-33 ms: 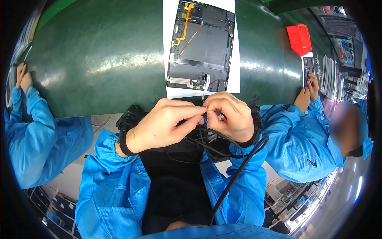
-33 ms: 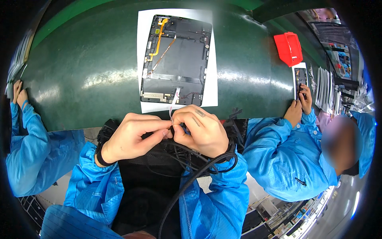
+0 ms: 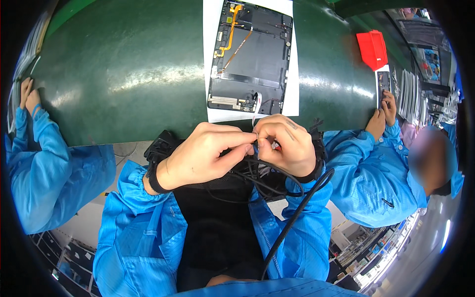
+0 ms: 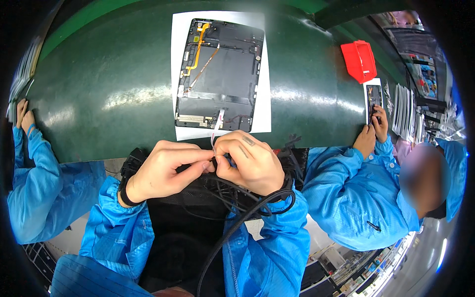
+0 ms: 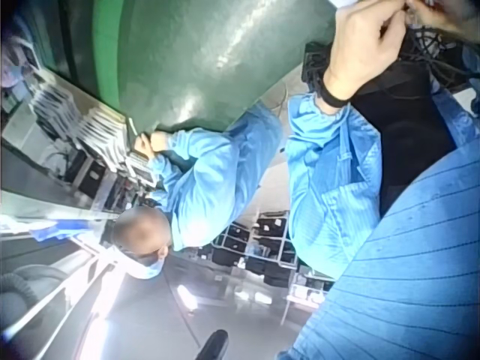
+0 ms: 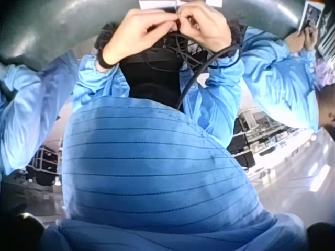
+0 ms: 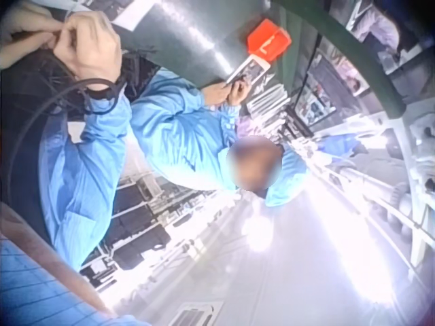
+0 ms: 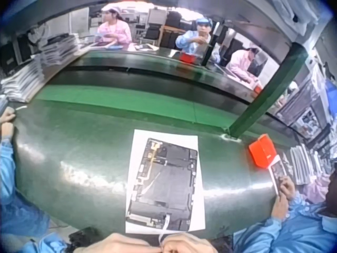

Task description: Assembling internal components and cables of tablet devices on a factory line.

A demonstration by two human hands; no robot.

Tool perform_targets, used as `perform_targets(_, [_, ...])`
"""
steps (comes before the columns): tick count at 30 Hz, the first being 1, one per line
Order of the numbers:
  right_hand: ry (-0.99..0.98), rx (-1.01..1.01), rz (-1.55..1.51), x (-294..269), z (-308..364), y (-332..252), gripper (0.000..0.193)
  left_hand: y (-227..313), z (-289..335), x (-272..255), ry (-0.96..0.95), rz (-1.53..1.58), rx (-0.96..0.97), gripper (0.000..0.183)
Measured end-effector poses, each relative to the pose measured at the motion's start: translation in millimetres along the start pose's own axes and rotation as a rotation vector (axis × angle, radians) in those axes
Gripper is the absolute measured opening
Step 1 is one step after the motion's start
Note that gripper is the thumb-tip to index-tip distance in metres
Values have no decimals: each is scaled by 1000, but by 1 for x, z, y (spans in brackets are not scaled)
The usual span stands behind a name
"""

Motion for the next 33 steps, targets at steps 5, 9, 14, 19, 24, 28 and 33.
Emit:
perform_targets(5, [6, -39, -4, -2, 1, 1, 25, -1, 2, -1, 11, 27, -22, 23])
perform_targets(9, [25, -54, 58, -6, 0, 0, 26, -3, 4, -2, 35, 83, -54, 24])
perform_targets(14, [65, -144, 97, -12, -2, -14, 27, -2, 3, -4, 35, 103, -90, 22])
perform_targets(19, [30, -138, 223, -10, -1, -15, 26, -2, 4, -1, 49, 79, -74, 21])
perform_targets(24, [2, -126, 257, -6, 1, -12, 27, 1, 4, 3, 55, -12, 9, 20])
perform_targets(28, [-53, -126, 282, 0, 2, -7, 29, 0, 3, 5, 28, -61, 18, 20])
perform_targets(33, [-39, -115, 301, -2, 3, -5, 28, -3, 2, 6, 4, -65, -20, 20])
Point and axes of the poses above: each hand's wrist, its own z-axis away from the middle knuckle, its own x-axis out of the palm, y = z × x, the point moved 6 cm from there along -z, towards the middle knuckle, and after that the axes turned 9 degrees about y, right-handed, at the moved point
